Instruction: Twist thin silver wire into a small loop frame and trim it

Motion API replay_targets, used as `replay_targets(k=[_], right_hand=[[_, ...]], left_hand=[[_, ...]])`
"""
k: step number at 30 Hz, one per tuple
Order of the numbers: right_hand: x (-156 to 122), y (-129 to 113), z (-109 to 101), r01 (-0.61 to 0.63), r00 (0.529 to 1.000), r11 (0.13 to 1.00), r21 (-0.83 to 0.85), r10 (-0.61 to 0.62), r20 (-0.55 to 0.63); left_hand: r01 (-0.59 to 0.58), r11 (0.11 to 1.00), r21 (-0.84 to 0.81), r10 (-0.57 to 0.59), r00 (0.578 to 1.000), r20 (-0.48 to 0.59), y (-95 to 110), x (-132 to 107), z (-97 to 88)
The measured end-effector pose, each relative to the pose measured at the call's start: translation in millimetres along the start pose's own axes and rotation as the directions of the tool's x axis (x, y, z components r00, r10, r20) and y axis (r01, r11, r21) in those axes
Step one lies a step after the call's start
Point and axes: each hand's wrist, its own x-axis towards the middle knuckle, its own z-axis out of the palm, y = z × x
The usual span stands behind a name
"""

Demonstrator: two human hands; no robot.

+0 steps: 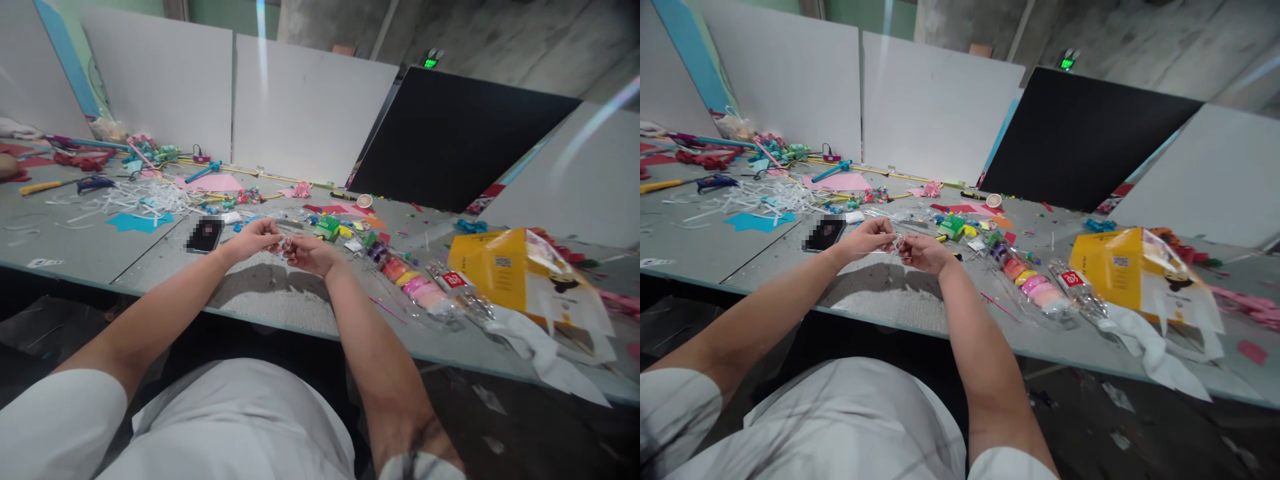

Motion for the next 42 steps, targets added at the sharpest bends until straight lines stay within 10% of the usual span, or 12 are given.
replay_targets(k=[17, 42], right_hand=[[14.1, 1.3, 7.0, -0.124, 0.983, 0.977, 0.174, 0.145, -0.110], [12.8, 3.8, 8.2, 0.194, 0.928, 0.952, -0.236, -0.257, -0.271]], left_hand=[[0.043, 0.995, 0.089, -0.051, 0.994, 0.093, 1.5, -2.6, -1.7], [0.230, 0.973, 0.022, -0.229, 0.942, 0.244, 2.2, 0.1, -6.9]])
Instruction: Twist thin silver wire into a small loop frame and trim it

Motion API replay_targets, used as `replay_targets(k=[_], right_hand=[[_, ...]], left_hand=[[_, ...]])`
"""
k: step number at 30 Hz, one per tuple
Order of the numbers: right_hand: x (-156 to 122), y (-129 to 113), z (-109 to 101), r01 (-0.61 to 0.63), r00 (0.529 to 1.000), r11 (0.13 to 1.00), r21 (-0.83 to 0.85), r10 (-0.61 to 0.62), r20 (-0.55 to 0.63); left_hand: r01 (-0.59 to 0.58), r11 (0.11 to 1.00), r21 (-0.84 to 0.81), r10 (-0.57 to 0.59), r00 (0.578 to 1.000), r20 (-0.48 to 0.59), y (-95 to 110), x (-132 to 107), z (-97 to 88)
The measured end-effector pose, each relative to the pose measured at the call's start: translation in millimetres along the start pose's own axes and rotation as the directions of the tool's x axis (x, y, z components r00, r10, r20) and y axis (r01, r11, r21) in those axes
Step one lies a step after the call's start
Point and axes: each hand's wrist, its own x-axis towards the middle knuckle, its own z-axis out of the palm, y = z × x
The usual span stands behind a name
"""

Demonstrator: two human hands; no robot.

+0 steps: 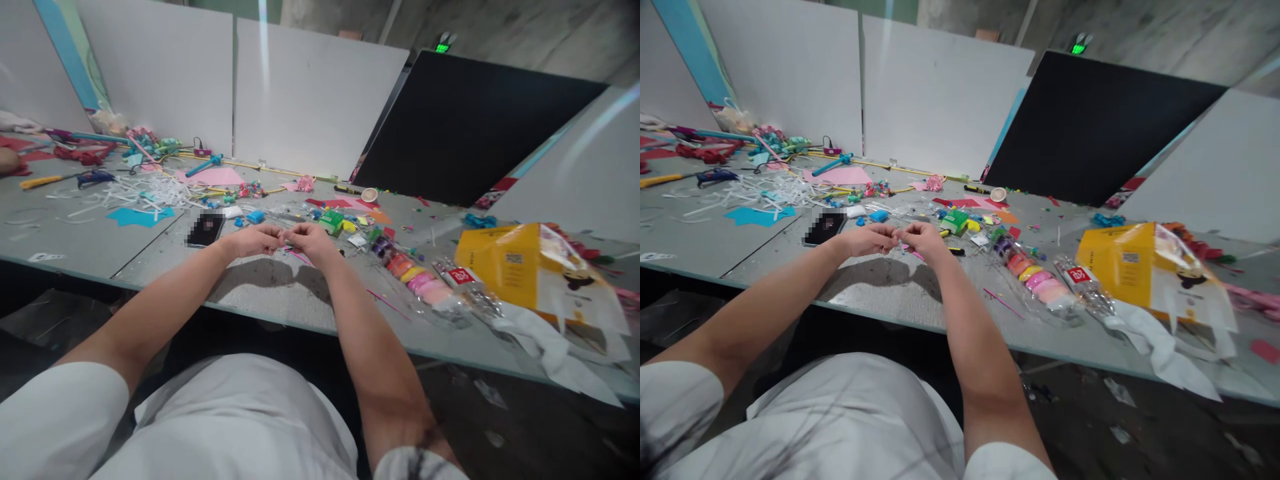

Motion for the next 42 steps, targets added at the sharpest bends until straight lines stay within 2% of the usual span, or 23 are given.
replay_targets(k=[4, 11, 15, 20, 24, 28, 33, 37, 42], right_hand=[[1.9, -3.3, -4.5, -0.026, 0.999, 0.996, 0.082, 0.028, -0.026], [-3.5, -13.8, 5.5, -0.004, 1.000, 0.946, 0.324, 0.013, -0.026], [-3.6, -16.7, 5.8, -0.038, 0.996, 0.926, 0.375, 0.065, -0.059], [-1.0, -23.3, -12.9, -0.143, 0.986, 0.948, 0.286, 0.161, -0.042], [-3.0, -25.6, -23.7, -0.160, 0.984, 0.972, 0.173, 0.171, -0.050], [-4.0, -14.4, -13.7, -0.116, 0.992, 0.993, 0.003, 0.116, -0.042], [-2.9, 2.4, 4.2, 0.014, 0.999, 0.978, -0.208, -0.023, -0.045], [-3.7, 4.7, 5.2, 0.080, 0.995, 0.943, -0.322, -0.095, -0.031], [-4.7, 5.4, 5.9, 0.106, 0.990, 0.913, -0.394, -0.132, -0.041]], left_hand=[[-0.044, 0.996, 0.073, 0.045, 0.999, -0.011, 0.2, 0.9, -1.3], [-0.168, 0.975, 0.147, 0.188, 0.974, -0.130, -1.0, 4.1, -10.7], [-0.180, 0.964, 0.197, 0.203, 0.974, -0.102, 1.0, 3.1, -9.8], [-0.167, 0.934, 0.317, 0.186, 0.982, -0.031, 6.1, -0.2, -10.8], [-0.157, 0.892, 0.424, 0.203, 0.977, -0.065, 4.2, 1.4, -16.3], [-0.159, 0.835, 0.527, 0.257, 0.959, -0.117, -2.9, 5.1, -16.8], [-0.186, 0.740, 0.646, 0.315, 0.945, -0.088, -9.3, 6.8, -12.2], [-0.227, 0.652, 0.723, 0.414, 0.906, -0.089, -11.2, 8.8, -11.8], [-0.261, 0.558, 0.788, 0.502, 0.862, -0.070, -13.7, 10.2, -12.4]])
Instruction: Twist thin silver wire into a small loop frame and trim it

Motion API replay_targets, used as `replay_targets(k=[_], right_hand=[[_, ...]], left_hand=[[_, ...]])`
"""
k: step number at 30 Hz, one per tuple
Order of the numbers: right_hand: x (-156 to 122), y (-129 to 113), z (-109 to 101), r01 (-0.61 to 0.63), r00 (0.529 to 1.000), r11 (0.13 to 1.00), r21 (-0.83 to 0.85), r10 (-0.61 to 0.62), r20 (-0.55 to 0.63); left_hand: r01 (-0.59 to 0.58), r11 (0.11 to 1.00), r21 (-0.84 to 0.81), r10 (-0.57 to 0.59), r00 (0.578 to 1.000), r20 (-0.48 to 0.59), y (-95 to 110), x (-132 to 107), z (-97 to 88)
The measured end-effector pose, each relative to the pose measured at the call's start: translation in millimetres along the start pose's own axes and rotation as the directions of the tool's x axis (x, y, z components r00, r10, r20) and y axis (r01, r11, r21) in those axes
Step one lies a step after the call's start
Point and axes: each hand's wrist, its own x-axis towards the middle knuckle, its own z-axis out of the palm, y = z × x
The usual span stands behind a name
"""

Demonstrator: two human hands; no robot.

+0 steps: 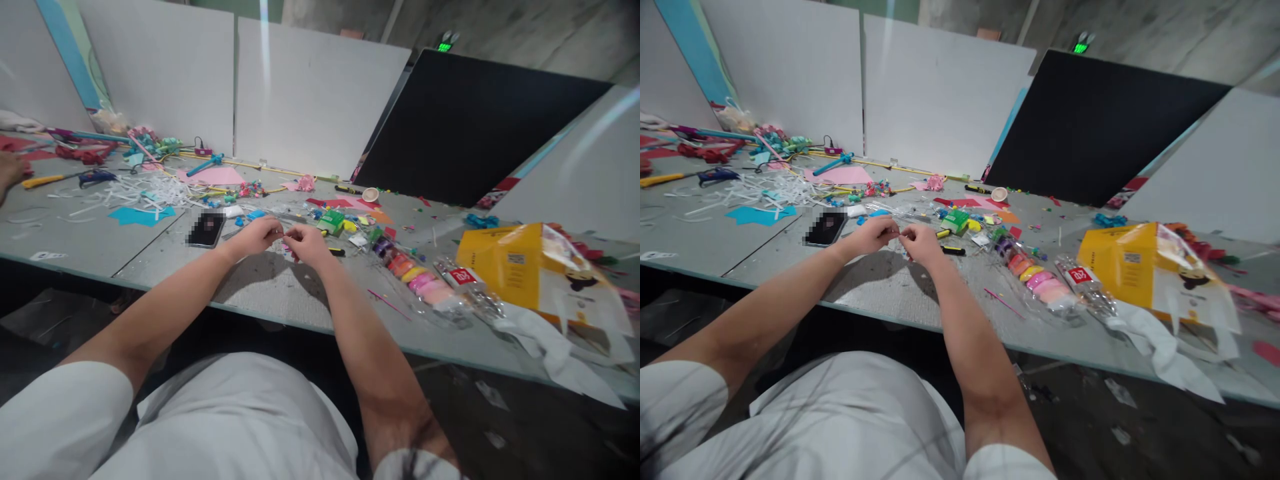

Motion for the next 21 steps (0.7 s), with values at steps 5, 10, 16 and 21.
replay_targets(k=[5, 10, 16, 21], right_hand=[[-0.8, -0.2, 7.8, 0.022, 0.997, 1.000, -0.019, -0.023, -0.074], [4.9, 5.1, 12.9, -0.005, 0.989, 0.999, 0.045, 0.011, -0.147], [7.3, 8.3, 12.0, -0.013, 0.986, 0.991, 0.130, 0.033, -0.161], [2.9, 1.9, 16.5, -0.018, 0.987, 0.979, 0.205, 0.049, -0.151]], left_hand=[[-0.007, 0.998, 0.064, 0.010, 0.999, -0.045, -3.6, 0.3, 5.5], [0.039, 0.996, 0.083, -0.037, 0.999, -0.030, -7.5, -0.8, 3.7], [0.065, 0.995, 0.078, -0.063, 0.998, -0.021, 0.3, -2.7, -3.1], [0.117, 0.989, 0.095, -0.108, 0.990, -0.090, 8.0, -1.0, -5.3]])
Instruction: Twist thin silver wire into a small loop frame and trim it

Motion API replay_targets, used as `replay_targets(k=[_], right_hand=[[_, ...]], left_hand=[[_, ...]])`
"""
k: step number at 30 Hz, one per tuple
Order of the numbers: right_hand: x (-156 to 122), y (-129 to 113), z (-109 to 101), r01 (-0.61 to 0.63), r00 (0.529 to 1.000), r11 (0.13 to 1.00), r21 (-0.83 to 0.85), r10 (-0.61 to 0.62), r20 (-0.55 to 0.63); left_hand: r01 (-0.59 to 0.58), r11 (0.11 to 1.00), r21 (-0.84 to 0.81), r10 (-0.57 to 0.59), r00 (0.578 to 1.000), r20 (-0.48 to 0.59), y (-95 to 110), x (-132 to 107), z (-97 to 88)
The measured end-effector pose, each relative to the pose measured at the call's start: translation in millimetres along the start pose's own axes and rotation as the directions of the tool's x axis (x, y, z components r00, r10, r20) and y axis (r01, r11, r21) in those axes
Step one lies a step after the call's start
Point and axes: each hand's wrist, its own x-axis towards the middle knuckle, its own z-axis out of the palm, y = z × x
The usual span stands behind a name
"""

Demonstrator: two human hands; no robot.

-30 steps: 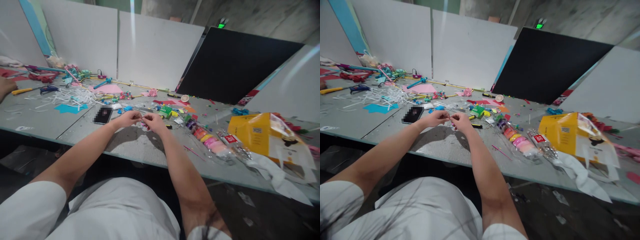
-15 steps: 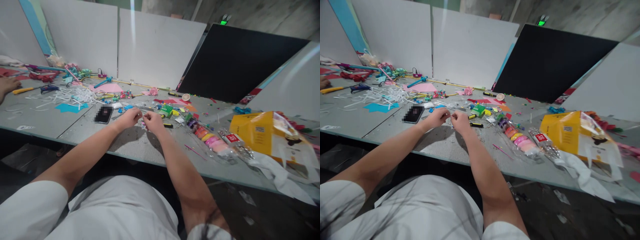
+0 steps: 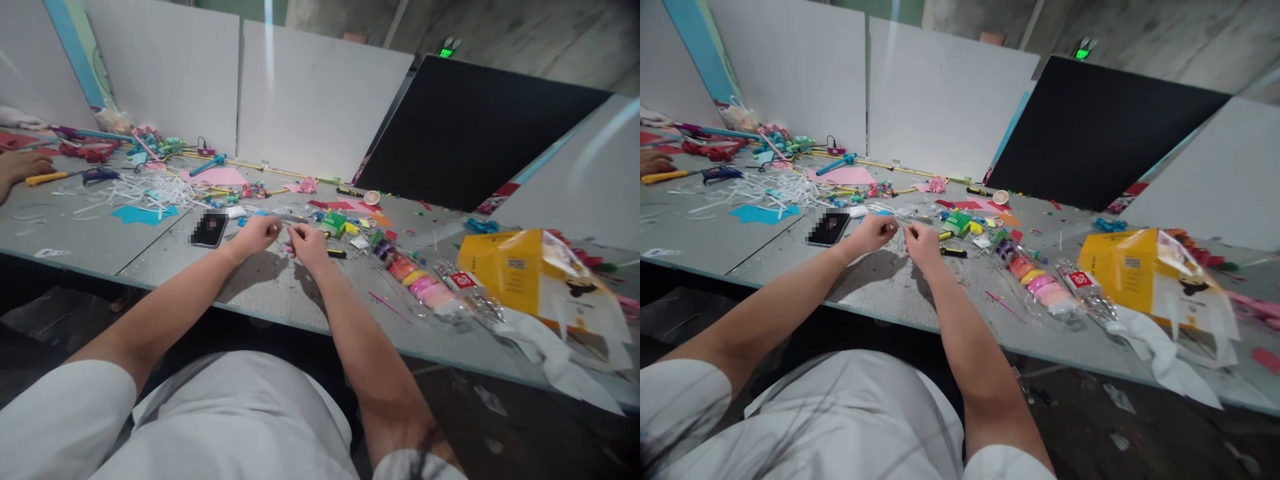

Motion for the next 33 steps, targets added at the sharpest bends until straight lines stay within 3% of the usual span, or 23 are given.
replay_targets(k=[12, 19, 26, 29, 31, 33], right_hand=[[1.3, -7.9, 6.5, -0.242, 0.966, 0.924, 0.296, 0.258, -0.013], [0.5, -17.9, -1.8, -0.433, 0.900, 0.819, 0.377, 0.412, 0.138], [-0.2, -16.0, -1.8, -0.475, 0.880, 0.805, 0.356, 0.430, 0.202], [0.3, -15.2, -2.2, -0.464, 0.885, 0.816, 0.346, 0.411, 0.218], [0.9, -14.4, -2.7, -0.454, 0.889, 0.826, 0.336, 0.396, 0.229], [1.6, -12.8, -3.0, -0.438, 0.896, 0.838, 0.326, 0.379, 0.232]], left_hand=[[0.098, 0.994, -0.043, -0.101, 0.992, -0.080, -2.4, 1.5, 5.2], [0.027, 0.999, -0.038, -0.029, 0.998, -0.054, -1.7, 4.0, 2.1], [0.020, 1.000, -0.009, -0.020, 0.999, 0.025, 7.2, -3.2, 4.8], [0.058, 0.998, 0.000, -0.058, 0.993, 0.105, 8.4, -0.7, -13.3], [0.098, 0.995, 0.020, -0.100, 0.983, 0.154, 1.4, 0.7, -39.0], [0.211, 0.974, 0.079, -0.221, 0.963, 0.152, -13.5, -2.9, -72.3]])
